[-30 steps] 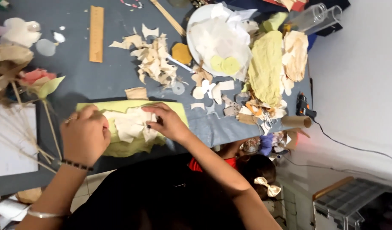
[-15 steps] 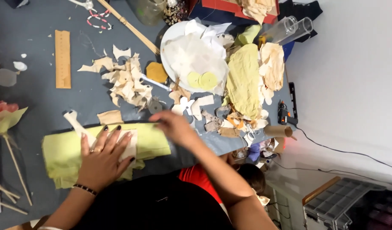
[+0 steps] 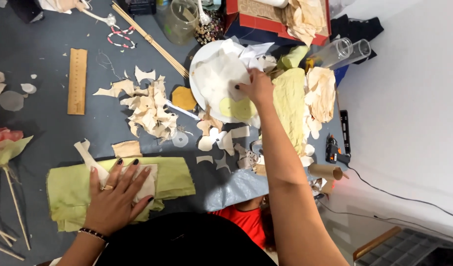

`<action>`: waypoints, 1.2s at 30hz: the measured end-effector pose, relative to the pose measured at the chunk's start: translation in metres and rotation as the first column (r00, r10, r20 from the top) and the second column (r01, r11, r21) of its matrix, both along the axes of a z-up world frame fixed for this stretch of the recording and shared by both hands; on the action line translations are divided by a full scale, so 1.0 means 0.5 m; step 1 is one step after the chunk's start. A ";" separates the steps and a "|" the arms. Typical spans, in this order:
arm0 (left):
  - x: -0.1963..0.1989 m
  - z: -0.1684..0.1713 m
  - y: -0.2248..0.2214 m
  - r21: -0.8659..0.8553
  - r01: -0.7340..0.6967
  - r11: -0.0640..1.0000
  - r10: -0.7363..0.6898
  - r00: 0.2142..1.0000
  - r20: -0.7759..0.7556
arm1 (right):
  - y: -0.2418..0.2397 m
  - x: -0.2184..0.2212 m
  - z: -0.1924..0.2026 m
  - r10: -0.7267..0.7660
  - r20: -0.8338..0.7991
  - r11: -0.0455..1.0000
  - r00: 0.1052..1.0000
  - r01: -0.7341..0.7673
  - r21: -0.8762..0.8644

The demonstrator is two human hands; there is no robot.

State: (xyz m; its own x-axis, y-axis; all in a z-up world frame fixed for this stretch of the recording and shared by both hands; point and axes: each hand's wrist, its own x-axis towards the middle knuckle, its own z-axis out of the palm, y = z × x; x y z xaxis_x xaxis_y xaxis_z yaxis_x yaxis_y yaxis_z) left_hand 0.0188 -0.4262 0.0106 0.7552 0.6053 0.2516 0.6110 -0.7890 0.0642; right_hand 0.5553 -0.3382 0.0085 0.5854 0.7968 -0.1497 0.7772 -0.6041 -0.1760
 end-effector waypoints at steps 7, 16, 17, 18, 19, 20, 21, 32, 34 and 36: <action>0.000 0.008 0.000 0.029 -0.009 1.000 0.009 1.000 -0.022 | -0.044 -0.109 0.270 0.036 -0.349 0.927 0.936 0.099 0.362; -0.010 -0.014 -0.007 -0.009 0.004 1.000 -0.004 1.000 0.003 | -0.112 -0.144 0.381 0.359 0.326 0.591 0.874 -0.484 0.645; -0.015 -0.015 -0.012 -0.013 0.010 1.000 -0.010 1.000 0.000 | -0.120 -0.136 0.365 0.356 0.323 0.596 0.877 -0.479 0.644; -0.018 -0.015 -0.017 -0.042 0.008 0.999 -0.008 1.000 0.003 | -0.129 -0.128 0.349 0.355 0.271 0.622 0.895 -0.443 0.646; -0.010 -0.020 -0.005 -0.055 0.003 0.998 -0.003 1.000 0.017 | -0.122 -0.112 0.341 0.352 0.235 0.635 0.906 -0.415 0.651; -0.005 -0.026 0.007 -0.043 0.006 0.999 -0.005 1.000 0.026 | -0.119 -0.099 0.346 0.347 0.247 0.628 0.905 -0.420 0.655; -0.010 -0.029 -0.001 -0.086 -0.004 0.996 0.003 1.000 -0.010 | -0.122 -0.092 0.345 0.360 0.284 0.671 0.889 -0.458 0.583; 0.006 -0.024 0.013 0.015 -0.034 0.999 0.034 0.999 0.003 | -0.134 -0.069 0.383 0.300 0.340 0.586 0.891 -0.453 0.672; -0.011 -0.011 -0.011 -0.012 -0.016 1.000 0.016 1.000 0.016 | -0.163 -0.050 0.344 0.248 0.267 0.780 0.931 -0.355 0.515; -0.032 -0.005 -0.031 -0.046 0.026 0.999 -0.025 1.000 0.009 | -0.205 -0.103 0.364 0.227 0.224 0.774 0.948 -0.315 0.549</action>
